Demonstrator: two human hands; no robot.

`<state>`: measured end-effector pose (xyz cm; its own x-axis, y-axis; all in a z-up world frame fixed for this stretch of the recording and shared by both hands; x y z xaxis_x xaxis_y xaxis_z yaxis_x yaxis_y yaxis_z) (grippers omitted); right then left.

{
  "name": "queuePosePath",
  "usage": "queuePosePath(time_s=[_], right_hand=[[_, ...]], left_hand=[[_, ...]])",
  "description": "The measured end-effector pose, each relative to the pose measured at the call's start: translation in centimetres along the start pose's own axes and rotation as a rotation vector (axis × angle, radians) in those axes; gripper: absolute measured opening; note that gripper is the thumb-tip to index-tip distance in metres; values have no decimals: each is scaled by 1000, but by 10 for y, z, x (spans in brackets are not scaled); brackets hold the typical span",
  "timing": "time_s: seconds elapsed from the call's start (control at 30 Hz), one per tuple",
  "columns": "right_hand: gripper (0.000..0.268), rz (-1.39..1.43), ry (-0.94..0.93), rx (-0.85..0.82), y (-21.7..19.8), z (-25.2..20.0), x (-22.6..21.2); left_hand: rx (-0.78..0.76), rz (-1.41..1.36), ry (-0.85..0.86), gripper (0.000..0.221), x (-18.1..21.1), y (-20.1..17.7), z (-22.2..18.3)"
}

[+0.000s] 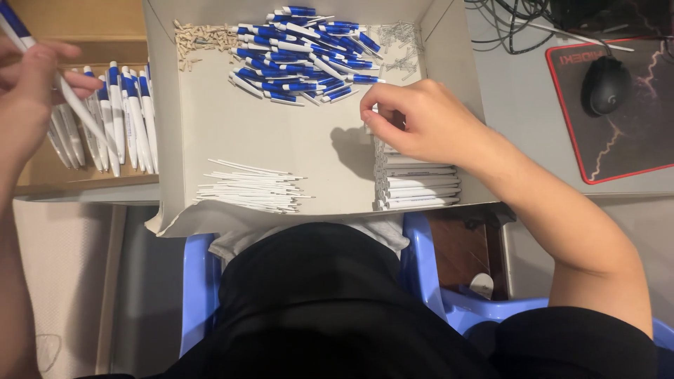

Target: Assembling ballpoint pens by inserting ink refills into barrels and attaching the top components.

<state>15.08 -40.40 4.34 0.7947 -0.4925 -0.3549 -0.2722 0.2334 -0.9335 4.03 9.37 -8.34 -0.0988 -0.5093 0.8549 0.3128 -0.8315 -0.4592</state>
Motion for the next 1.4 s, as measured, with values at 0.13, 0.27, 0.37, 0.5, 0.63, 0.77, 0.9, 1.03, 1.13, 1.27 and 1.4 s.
queuePosePath(time_s=[0.13,0.27,0.37,0.5,0.63,0.77,0.9,1.03,1.13,1.27,1.4], right_hand=[[13,-15,-1,-4,1,1,1],[13,-33,7,-41,1,3,-1],[15,-110,13,-93,2,7,-3],[16,-143,29,-109,-2,9,-5],[16,-159,50,-119,-1,11,-3],[17,-208,-13,-116,-2,18,0],[17,-291,-99,-71,-4,32,2],[18,-373,-117,-90,-5,53,-6],[15,-388,-150,-95,0,69,-10],[10,-470,-175,-75,24,102,-9],[8,-402,-476,28,53,134,-13]], left_hand=[[72,55,-128,21,31,6,-8],[163,86,-221,23,11,6,-6],[59,193,-70,55,22,7,-6],[-16,696,140,56,3,5,-5],[-154,1260,129,63,-21,9,2],[-188,1381,155,75,-35,12,8],[-95,860,216,24,29,19,5],[-8,916,484,6,135,47,-13],[-169,1189,710,17,185,98,-4],[-963,965,271,23,213,152,-1],[-1119,920,280,18,189,173,-5]])
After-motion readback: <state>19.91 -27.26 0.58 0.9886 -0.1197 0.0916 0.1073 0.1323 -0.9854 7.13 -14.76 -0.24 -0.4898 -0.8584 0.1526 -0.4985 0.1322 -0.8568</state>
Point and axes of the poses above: each hand's wrist, its own z-axis towards the middle knuckle, its own y-axis out of the palm, x = y × z, the point moved 3 cm from there along z, towards the middle knuckle, and after that the axes turned 4 degrees about -z, right-handed, at the moved point
